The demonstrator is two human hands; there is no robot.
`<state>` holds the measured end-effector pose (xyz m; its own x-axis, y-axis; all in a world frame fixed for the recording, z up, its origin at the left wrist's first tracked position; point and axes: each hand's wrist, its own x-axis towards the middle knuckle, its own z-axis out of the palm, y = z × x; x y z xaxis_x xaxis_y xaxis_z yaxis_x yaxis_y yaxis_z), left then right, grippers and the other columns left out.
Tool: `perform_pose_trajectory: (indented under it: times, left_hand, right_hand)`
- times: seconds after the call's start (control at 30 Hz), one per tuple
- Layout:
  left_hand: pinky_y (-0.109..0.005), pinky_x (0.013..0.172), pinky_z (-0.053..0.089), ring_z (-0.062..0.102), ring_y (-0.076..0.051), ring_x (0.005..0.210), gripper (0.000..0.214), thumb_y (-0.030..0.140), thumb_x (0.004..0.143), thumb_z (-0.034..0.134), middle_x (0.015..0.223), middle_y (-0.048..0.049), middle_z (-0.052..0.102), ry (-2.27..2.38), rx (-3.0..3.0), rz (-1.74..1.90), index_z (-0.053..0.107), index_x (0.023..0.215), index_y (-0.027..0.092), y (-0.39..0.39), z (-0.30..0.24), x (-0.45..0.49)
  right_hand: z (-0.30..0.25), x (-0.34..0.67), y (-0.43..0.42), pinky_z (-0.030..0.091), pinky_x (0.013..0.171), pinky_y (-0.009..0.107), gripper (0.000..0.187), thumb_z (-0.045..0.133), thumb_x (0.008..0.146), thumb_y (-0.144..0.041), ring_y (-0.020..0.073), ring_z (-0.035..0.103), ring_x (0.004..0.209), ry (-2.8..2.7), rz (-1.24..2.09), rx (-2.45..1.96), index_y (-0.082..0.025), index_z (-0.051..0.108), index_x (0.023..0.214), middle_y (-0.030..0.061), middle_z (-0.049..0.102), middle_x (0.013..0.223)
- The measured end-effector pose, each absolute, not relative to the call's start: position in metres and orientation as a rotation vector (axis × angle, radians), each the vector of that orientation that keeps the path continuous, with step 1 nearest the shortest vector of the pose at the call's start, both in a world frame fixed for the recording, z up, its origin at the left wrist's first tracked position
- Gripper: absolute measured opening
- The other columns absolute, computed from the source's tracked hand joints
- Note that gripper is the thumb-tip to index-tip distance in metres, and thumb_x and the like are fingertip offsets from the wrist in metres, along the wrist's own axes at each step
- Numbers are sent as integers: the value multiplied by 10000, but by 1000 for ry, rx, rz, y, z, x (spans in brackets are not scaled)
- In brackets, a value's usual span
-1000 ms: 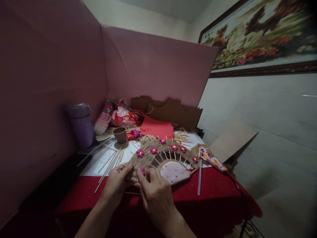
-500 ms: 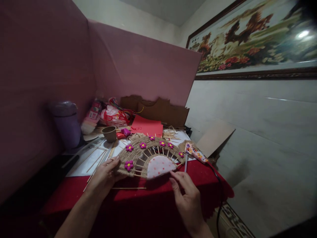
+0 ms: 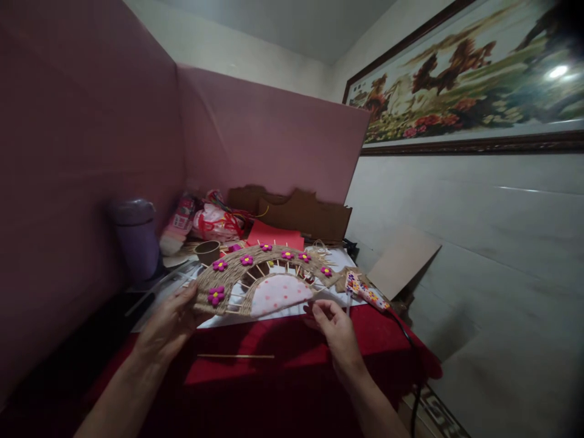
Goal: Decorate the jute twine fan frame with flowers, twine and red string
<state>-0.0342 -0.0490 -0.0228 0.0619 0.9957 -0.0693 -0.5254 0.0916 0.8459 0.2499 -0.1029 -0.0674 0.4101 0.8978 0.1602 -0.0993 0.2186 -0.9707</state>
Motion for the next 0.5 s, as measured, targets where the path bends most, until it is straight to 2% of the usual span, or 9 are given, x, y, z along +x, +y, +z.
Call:
perform_pose_trajectory:
  times: [0.13, 0.23, 0.3, 0.4, 0.5]
  left_hand:
    - [-291, 510, 574, 667, -182, 558, 157, 61, 755, 584, 737, -81, 714, 871, 784, 1342, 658, 879, 122, -42, -23, -49]
    - [-317, 497, 572, 658, -191, 553, 162, 67, 741, 599, 725, -66, 701, 909, 769, 1336, 653, 881, 128, -38, -29, -56]
    - [-319, 489, 568, 655, -194, 560, 199, 76, 727, 618, 727, -56, 692, 945, 748, 1343, 648, 915, 135, -37, -33, -58]
    - [-266, 472, 545, 632, -162, 530, 233, 65, 691, 647, 708, -45, 676, 1010, 715, 1399, 636, 914, 130, -36, -39, -56]
    - [-211, 490, 520, 618, -129, 544, 295, 49, 640, 675, 748, -42, 670, 1101, 668, 1507, 607, 912, 141, -37, -41, -52]
  right_hand:
    - [-71, 238, -90, 571, 651, 358, 548, 735, 562, -621, 198, 641, 690, -983, 877, -1172, -130, 627, 781, 62, 655, 756]
    - [-76, 233, -88, 555, 606, 329, 541, 688, 614, -635, 192, 636, 661, -1093, 855, -1232, -129, 638, 798, 72, 665, 766]
    - [-78, 232, -89, 536, 580, 301, 478, 635, 704, -598, 185, 631, 640, -1190, 789, -1286, -136, 646, 826, 66, 664, 744]
    - [-79, 230, -94, 505, 569, 272, 355, 565, 811, -491, 182, 625, 639, -1373, 603, -1347, -148, 656, 798, 61, 651, 715]
    - [-78, 227, -98, 504, 634, 271, 284, 521, 862, -388, 188, 632, 730, -1498, 425, -1326, -158, 657, 765, 84, 655, 812]
